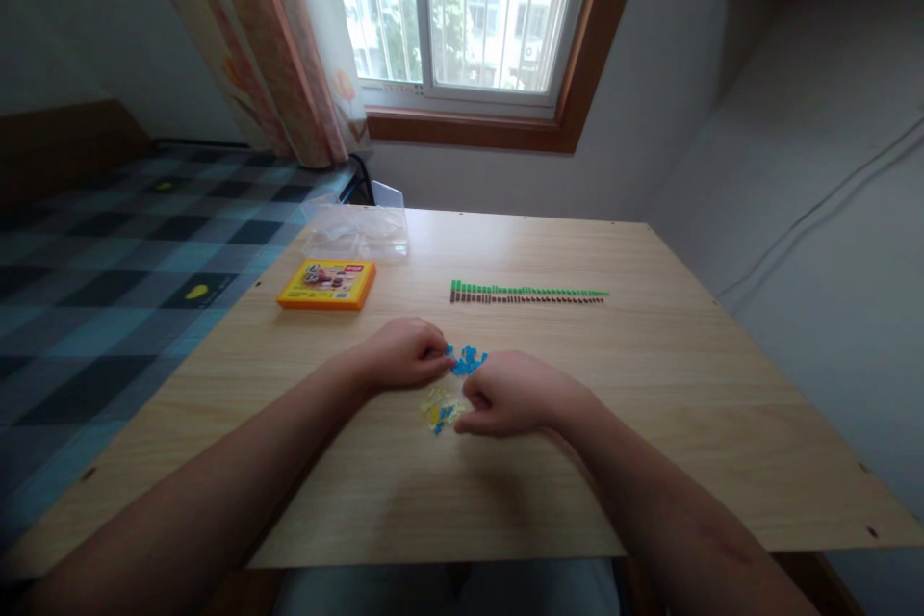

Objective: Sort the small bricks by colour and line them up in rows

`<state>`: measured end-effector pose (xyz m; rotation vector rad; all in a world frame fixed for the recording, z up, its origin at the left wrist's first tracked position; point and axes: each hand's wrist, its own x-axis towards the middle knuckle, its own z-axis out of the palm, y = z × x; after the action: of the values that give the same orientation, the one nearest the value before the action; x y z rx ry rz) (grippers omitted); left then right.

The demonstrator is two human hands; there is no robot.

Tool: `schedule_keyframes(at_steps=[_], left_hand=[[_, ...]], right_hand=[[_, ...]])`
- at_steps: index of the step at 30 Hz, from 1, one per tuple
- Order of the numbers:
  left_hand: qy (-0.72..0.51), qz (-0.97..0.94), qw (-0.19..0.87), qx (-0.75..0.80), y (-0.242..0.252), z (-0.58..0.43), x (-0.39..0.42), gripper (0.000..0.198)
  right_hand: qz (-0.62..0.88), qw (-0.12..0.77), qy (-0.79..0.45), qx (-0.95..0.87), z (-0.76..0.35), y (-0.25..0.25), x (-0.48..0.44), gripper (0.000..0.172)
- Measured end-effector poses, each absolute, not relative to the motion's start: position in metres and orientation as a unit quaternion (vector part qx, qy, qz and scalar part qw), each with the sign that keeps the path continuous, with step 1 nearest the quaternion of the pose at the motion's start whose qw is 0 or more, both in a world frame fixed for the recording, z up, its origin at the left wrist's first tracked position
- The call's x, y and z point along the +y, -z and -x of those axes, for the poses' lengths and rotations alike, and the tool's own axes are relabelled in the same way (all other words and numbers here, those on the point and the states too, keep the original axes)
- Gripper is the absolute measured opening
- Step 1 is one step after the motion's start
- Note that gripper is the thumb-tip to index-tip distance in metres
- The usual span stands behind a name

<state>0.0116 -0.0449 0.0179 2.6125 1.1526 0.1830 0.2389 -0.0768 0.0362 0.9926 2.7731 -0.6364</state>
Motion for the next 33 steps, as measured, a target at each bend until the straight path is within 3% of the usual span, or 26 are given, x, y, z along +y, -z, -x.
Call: schedule_keyframes(at_steps=[18, 25, 33], left_hand=[[-0.05, -0.908, 0.127, 0.396, -0.02, -0.012, -0.046, 0.035], [-0.047, -0.907, 0.13, 0.398, -0.021, -0.012, -0.046, 0.036], [-0.05, -0.907, 0.132, 0.397, -0.019, -0.012, -0.045, 0.035]], right_hand=[[-0.341, 0.052, 0.173, 0.923, -0.243, -0.037, -0.074, 0.036], [-0.36, 0.073, 0.196, 0.909, -0.251, -0.044, -0.069, 0.028], [-0.351, 0.032, 0.17, 0.92, -0.244, -0.042, -0.075, 0.034]])
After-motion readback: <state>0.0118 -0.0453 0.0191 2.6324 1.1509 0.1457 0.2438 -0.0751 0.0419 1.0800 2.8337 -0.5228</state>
